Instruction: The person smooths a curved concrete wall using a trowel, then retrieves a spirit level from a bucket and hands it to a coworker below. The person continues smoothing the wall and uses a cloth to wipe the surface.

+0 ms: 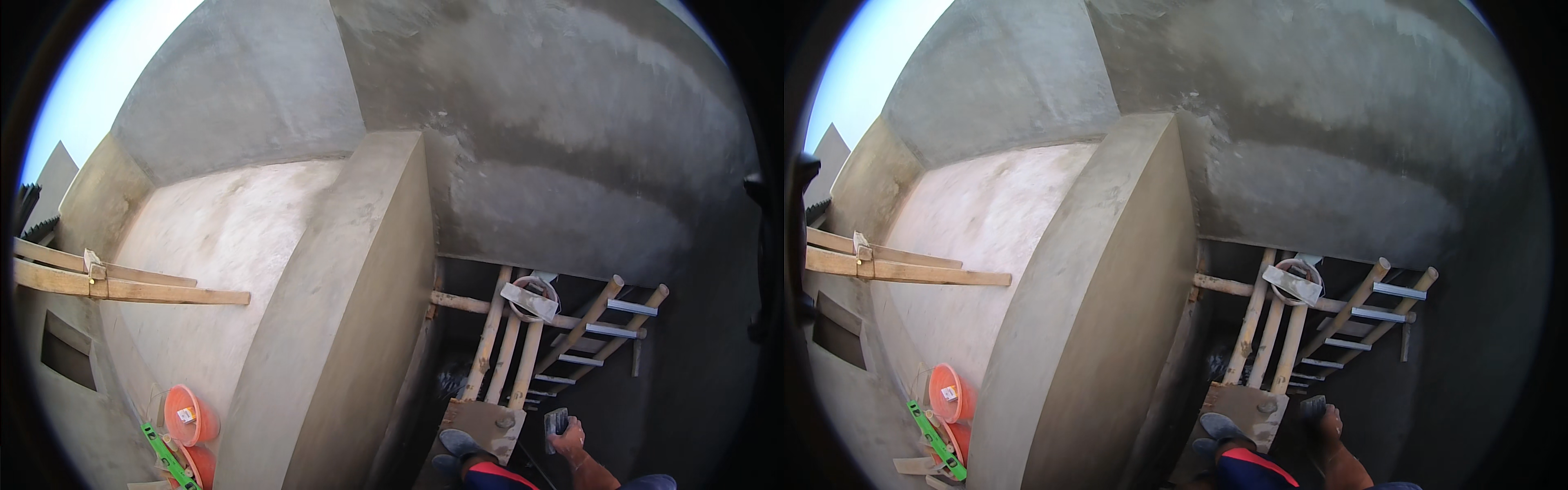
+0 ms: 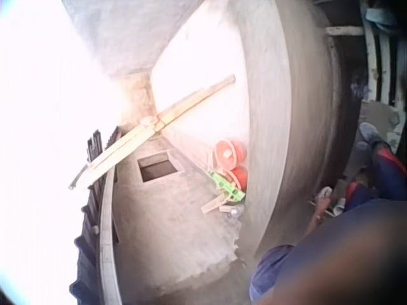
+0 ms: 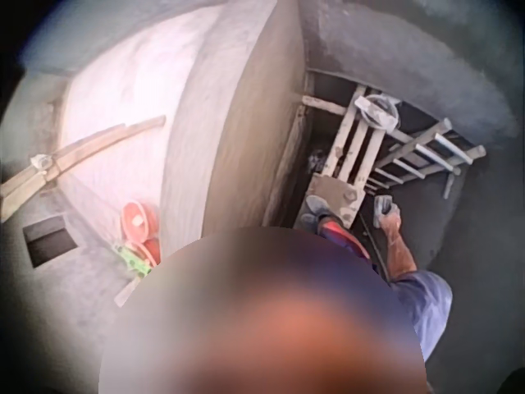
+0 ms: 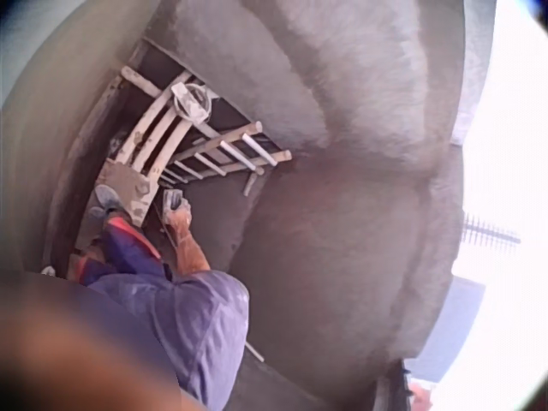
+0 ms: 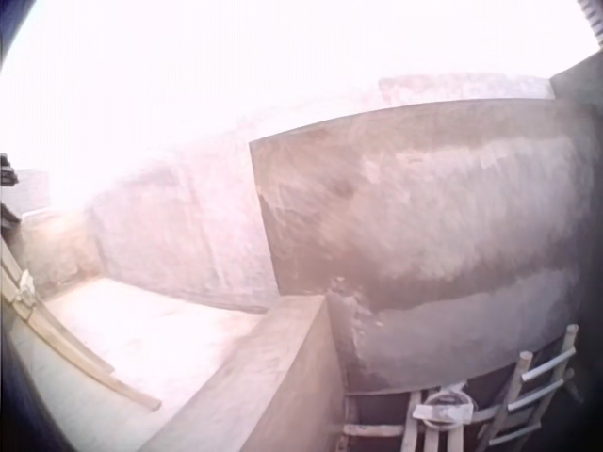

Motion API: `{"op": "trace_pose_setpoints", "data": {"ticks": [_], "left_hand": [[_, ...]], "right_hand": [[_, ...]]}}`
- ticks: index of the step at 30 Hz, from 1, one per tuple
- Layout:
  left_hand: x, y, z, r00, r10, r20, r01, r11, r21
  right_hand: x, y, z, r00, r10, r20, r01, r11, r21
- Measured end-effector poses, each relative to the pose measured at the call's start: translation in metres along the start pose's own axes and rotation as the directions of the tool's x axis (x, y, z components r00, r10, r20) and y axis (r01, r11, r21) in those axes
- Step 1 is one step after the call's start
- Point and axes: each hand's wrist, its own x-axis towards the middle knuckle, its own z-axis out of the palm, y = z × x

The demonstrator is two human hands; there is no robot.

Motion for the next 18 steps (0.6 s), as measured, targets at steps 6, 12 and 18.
{"op": "trace_pose_setpoints", "data": {"ticks": [6, 12, 18], "left_hand": [[-0.015, -0.043, -0.002, 0.998, 0.060, 0.036, -0.062, 0.997, 0.053], [0.000, -0.086, 0.009, 0.997, 0.043, 0.066, -0.034, 0.990, -0.133], [0.027, -0.057, 0.005, 1.000, -0.008, 0.022, 0.009, 0.999, -0.045]], "right_hand": [[-0.047, 0.028, -0.044, 0.992, 0.125, -0.007, -0.126, 0.988, -0.095], [-0.063, 0.064, -0.068, 0.988, 0.143, 0.049, -0.139, 0.987, -0.085], [-0.052, 0.059, -0.086, 0.988, 0.144, -0.051, -0.145, 0.989, -0.020]]}}
